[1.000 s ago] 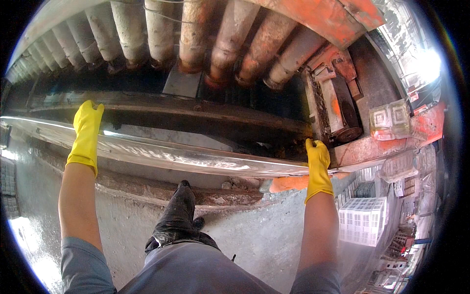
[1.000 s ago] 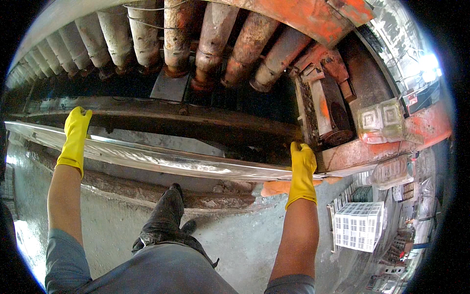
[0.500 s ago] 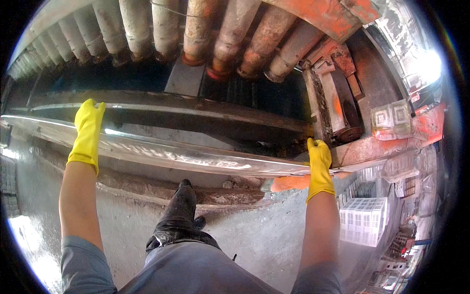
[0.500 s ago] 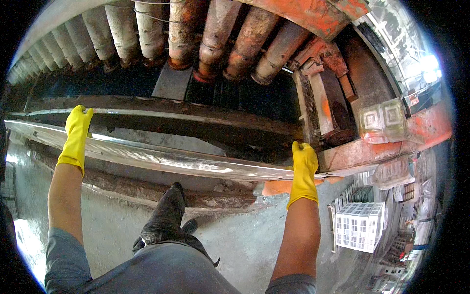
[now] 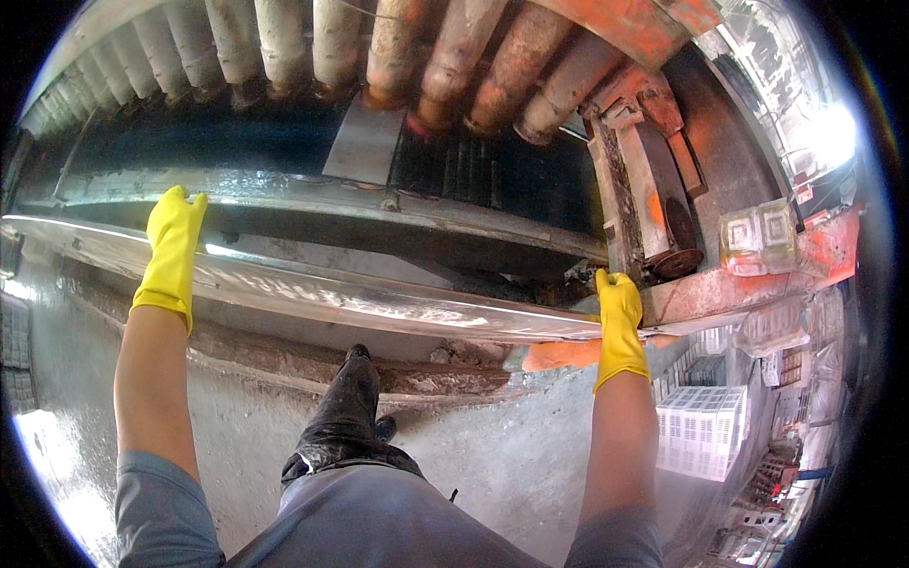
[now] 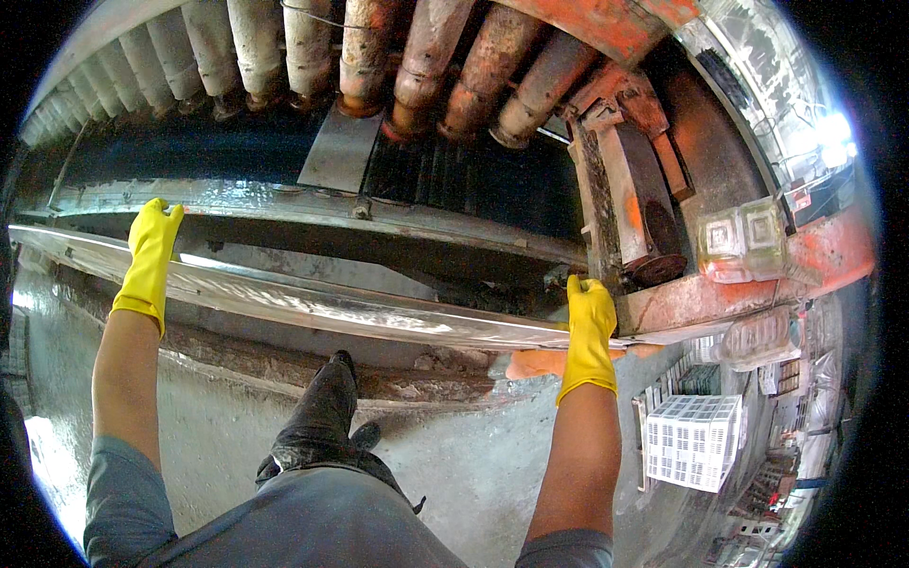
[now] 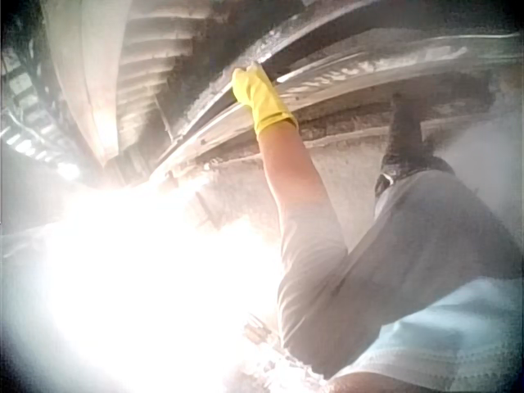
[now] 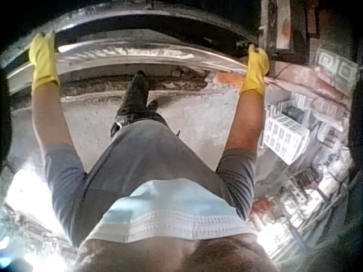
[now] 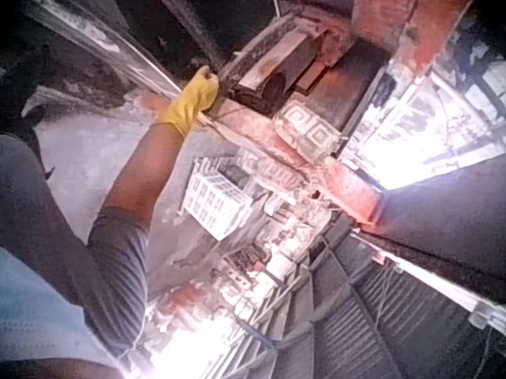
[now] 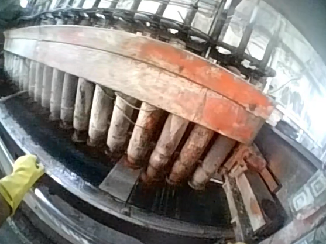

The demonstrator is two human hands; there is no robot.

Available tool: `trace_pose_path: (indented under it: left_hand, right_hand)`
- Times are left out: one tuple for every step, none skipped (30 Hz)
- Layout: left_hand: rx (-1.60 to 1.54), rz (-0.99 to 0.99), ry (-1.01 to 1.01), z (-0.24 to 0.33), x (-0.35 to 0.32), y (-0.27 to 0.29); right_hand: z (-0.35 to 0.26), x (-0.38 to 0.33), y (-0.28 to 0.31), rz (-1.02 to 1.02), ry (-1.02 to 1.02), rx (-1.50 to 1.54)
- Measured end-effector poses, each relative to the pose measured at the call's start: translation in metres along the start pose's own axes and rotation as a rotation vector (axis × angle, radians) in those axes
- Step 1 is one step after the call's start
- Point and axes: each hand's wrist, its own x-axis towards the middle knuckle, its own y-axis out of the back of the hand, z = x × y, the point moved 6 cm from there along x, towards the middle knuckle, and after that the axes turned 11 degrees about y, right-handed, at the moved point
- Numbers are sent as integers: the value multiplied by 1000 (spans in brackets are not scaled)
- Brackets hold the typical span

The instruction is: The person repeatedly removes dark rectangular tiles from a water-filled trough and places them into white plastic crates. The person wears yellow gloves and uses both hands to lift and stack the tiles. The process is repeated multiple times throughout the clip.

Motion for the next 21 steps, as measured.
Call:
trace_pose_path:
  left_hand:
    - [5,2,3,-1,1,-1]
    - [10,4,6,-1,1,-2]
    - [13,6,9,-1,1,-2]
    - [10,7,5,-1,0,-1]
    - [6,7,1,-1,-1,0]
    - [3,7,-4,0,-2,1]
    - [7,-3,1,2,-3,2]
    - [12,-13,7,4,-3,3]
    - [18,-22,14,5,-4,4]
    - [17,-19,16,5,-4,4]
    - [17,-17,17,5,-4,4]
    - [17,-14,19,4,-4,5]
    - [18,-12,17,3,-4,4]
    - [19,-10,15,2,-3,4]
    - [19,-9,10,2,-4,4]
    - [21,-15,14,2,-4,3]
    - [24,-21,18,3,-4,3]
    - [26,-27,21,4,-4,4]
    - [24,-31,21,5,-5,4]
    - [23,-35,21,7,-5,5]
    - [24,-36,25,6,-5,5]
  right_hand:
    - [-1,0,1,-2,3,-3]
    - [-2,0,1,-3,6,-6]
    - [-3,0,2,0,15,-17]
    - [-4,0,2,3,23,-27]
    - [-4,0,3,6,32,-38]
    - [-3,-1,3,20,37,-43]
    - [-2,-1,3,34,41,-49]
    - [-1,-1,4,47,46,-54]
    - [0,0,2,37,41,-50]
    - [1,1,1,26,36,-47]
    - [2,2,0,16,31,-44]
    - [1,2,0,14,28,-39]
    - [0,2,0,11,25,-34]
    - [-1,2,0,9,23,-28]
    - [1,2,-1,2,12,-24]
    - [3,3,-3,-4,2,-19]
    - [6,4,-5,-11,-8,-14]
    - [10,6,-7,11,1,10]
    - [14,7,-9,33,9,34]
    - [19,8,-10,55,17,58]
    - [17,8,-11,30,7,42]
